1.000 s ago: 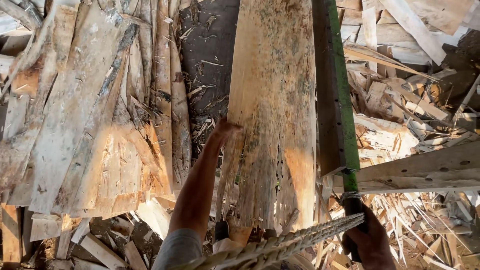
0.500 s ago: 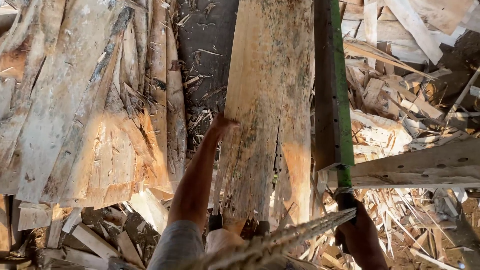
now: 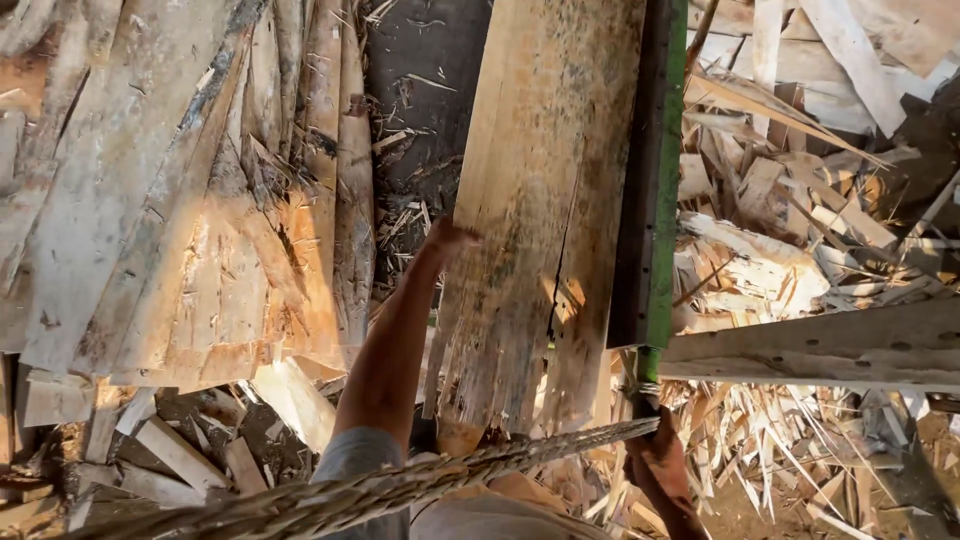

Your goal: The person uses a rope attached to a large blade to split a piece of wood on a workbench. They pull the rope to drive the blade through the wood, then remove the split pieces and place them on a pile.

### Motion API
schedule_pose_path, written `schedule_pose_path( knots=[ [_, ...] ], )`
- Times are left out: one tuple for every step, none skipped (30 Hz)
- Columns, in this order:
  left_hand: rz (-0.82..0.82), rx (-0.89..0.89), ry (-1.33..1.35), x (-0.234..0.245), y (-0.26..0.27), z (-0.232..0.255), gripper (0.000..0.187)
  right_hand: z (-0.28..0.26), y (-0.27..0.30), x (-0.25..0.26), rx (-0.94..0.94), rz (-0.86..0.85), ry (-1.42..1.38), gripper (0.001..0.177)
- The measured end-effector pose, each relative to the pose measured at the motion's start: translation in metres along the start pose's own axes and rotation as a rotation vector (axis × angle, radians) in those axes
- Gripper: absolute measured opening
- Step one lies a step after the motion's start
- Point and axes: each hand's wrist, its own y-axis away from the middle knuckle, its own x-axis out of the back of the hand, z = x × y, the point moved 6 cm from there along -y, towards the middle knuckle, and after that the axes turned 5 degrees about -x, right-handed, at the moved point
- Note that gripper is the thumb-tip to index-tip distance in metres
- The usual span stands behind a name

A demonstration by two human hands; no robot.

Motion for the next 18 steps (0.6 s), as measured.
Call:
schedule_pose_path(
  knots=[
    [0.002,-0.021,0.045,0.003,-0.001,0.0,0.043,-0.025,0.018,0.001,0.078,-0.064,-0.048,0.055],
    [-0.003,-0.049,0.087,0.002,-0.004,0.004,0.037,-0.049,0.038,0.006,0.161,-0.12,-0.101,0.058],
    [-0.012,-0.062,0.075,0.003,-0.004,0.008,0.037,-0.064,0.044,0.008,0.166,-0.111,-0.118,0.058],
    [-0.017,-0.074,0.104,0.002,0.0,0.006,0.033,-0.07,0.051,0.014,0.047,-0.027,0.028,0.05],
    [-0.022,-0.086,0.133,0.002,0.003,0.004,0.029,-0.076,0.057,0.022,-0.073,0.056,0.173,0.042],
    [-0.031,-0.085,0.124,0.004,0.012,0.003,0.029,-0.078,0.061,0.025,-0.08,0.061,0.163,0.042],
    [-0.028,-0.082,0.141,0.005,0.02,0.002,0.03,-0.083,0.065,0.028,-0.035,0.036,0.158,0.042],
    [-0.022,-0.082,0.154,0.011,0.028,0.003,0.031,-0.089,0.068,0.028,0.013,0.008,0.149,0.041],
    [-0.027,-0.085,0.141,0.015,0.037,0.0,0.031,-0.083,0.06,0.032,0.01,0.009,0.135,0.041],
    [-0.019,-0.027,0.161,0.016,0.048,-0.009,0.033,-0.074,0.057,0.037,0.038,0.005,0.107,0.044],
    [-0.011,0.03,0.18,0.018,0.059,-0.018,0.034,-0.065,0.053,0.041,0.065,0.002,0.078,0.046],
    [-0.023,0.035,0.161,0.018,0.062,-0.034,0.034,-0.06,0.058,0.041,0.051,0.007,0.061,0.046],
    [-0.034,-0.03,0.177,0.02,0.065,-0.045,0.038,-0.063,0.065,0.037,0.185,-0.077,-0.084,0.05],
    [-0.043,-0.097,0.194,0.024,0.066,-0.054,0.041,-0.069,0.071,0.032,0.324,-0.159,-0.229,0.054],
    [-0.054,-0.095,0.176,0.028,0.077,-0.052,0.041,-0.06,0.071,0.027,0.314,-0.151,-0.247,0.054],
    [-0.047,-0.11,0.194,0.033,0.089,-0.05,0.048,-0.055,0.072,0.021,0.363,-0.208,-0.457,0.06],
    [-0.041,-0.126,0.212,0.039,0.102,-0.049,0.056,-0.048,0.073,0.016,0.41,-0.264,-0.667,0.066],
    [-0.051,-0.113,0.194,0.039,0.116,-0.046,0.056,0.024,0.006,0.011,0.394,-0.254,-0.684,0.066]
  ],
)
